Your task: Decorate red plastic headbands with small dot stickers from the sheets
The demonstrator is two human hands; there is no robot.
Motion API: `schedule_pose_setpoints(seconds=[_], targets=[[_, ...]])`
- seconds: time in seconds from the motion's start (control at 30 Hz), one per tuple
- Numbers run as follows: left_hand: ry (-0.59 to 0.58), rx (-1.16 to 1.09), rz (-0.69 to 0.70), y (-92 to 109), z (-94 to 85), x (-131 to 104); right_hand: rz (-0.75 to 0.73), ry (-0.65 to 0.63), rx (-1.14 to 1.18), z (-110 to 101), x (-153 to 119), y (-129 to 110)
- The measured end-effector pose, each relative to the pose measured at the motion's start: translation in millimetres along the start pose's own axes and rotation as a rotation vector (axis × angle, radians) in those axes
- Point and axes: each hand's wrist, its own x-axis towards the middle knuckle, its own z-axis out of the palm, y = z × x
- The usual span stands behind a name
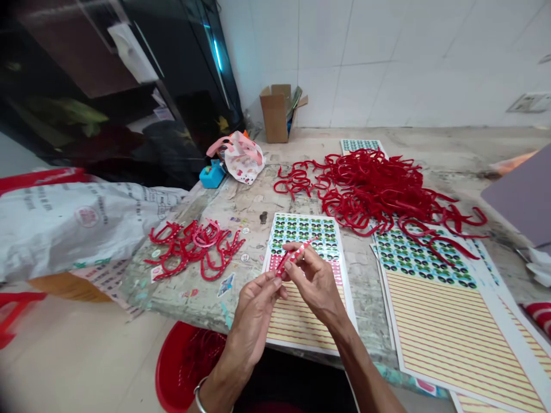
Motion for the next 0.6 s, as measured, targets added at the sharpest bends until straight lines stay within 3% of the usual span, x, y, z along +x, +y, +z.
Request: schedule_pose_setpoints(seconds=[0.6], targets=[[-0.018, -0.004, 0.007, -1.2, -2.4, -0.5, -0.028, 0.023, -0.106, 2.2, -2.8, 10.1]])
